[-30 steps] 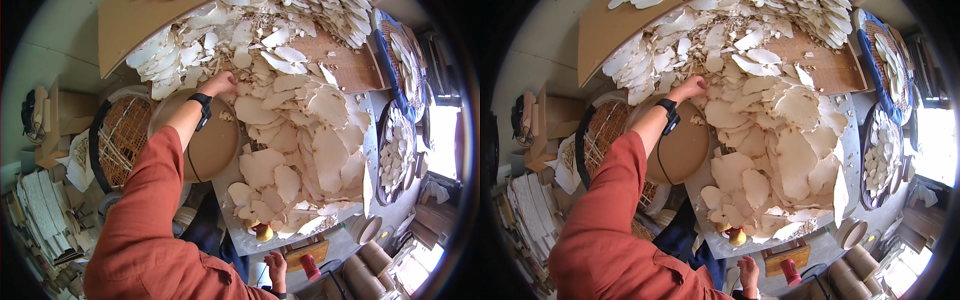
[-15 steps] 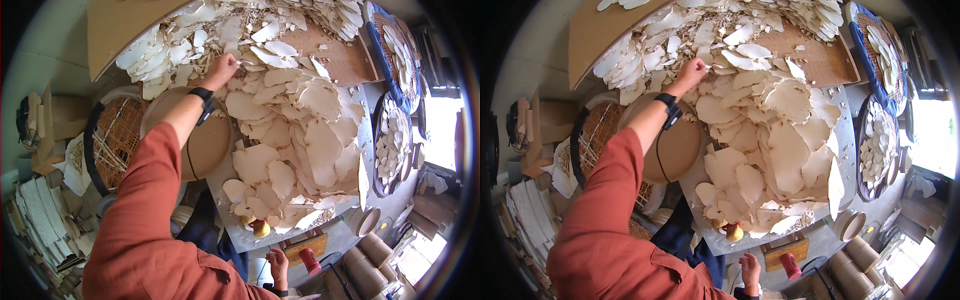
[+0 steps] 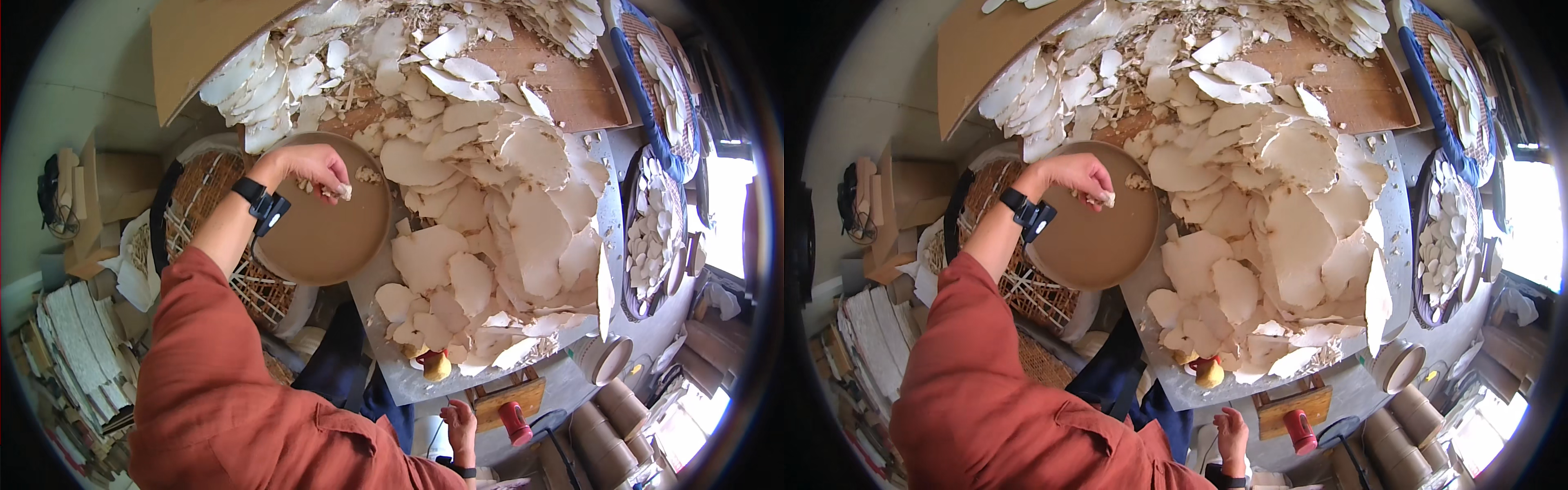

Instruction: Moving containers, sweeping debris, and packing sliced medicinal herbs (likely Poria cocos) into large storage barrels.

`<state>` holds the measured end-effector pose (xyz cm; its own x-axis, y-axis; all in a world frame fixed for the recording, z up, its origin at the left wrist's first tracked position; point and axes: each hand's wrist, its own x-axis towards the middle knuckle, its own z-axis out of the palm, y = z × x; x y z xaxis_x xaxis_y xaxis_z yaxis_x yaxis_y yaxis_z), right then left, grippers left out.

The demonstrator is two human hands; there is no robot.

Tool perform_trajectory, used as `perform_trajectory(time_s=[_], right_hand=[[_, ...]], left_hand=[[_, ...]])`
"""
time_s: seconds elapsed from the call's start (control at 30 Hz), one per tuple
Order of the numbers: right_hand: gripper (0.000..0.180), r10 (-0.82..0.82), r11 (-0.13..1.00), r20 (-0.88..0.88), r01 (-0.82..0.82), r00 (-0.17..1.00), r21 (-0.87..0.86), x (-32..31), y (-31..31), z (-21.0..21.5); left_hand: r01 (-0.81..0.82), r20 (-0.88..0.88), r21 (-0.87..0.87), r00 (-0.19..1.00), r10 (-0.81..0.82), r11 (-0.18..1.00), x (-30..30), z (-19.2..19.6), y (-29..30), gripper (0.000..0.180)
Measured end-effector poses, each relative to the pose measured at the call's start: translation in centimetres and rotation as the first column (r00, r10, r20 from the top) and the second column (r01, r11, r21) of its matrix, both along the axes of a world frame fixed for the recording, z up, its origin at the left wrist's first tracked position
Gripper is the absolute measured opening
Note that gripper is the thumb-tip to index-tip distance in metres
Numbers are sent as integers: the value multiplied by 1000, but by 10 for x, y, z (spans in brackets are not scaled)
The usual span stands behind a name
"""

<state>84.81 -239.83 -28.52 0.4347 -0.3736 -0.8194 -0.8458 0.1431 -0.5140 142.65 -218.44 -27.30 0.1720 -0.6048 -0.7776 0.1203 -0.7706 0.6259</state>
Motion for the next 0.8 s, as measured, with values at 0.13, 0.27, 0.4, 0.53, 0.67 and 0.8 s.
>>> perform_trajectory(time_s=[0.13,0.27,0.4,0.53,0.67,0.8], right_hand=[[19,5,1000,3,-5,1000,-5,-3,0,-1],[20,17,1000,-6,-17,1000,-9,-6,-1,-4],[20,-18,1000,-15,18,1000,7,-8,3,-2],[23,-45,999,-49,45,998,3,-15,8,2],[25,-29,999,-94,30,995,11,-27,9,1],[24,8,1000,-64,-8,998,3,-23,8,-3]], left_hand=[[305,354,33,887,-297,952,3,-4,-18,17],[-9,879,-162,452,149,987,33,-65,-34,30],[-135,643,65,764,62,989,56,-88,-55,49],[-57,634,104,773,-22,993,68,-110,-50,49],[-179,590,47,799,117,983,80,-129,-37,34],[-269,563,-143,769,302,952,89,-138,-38,27]])
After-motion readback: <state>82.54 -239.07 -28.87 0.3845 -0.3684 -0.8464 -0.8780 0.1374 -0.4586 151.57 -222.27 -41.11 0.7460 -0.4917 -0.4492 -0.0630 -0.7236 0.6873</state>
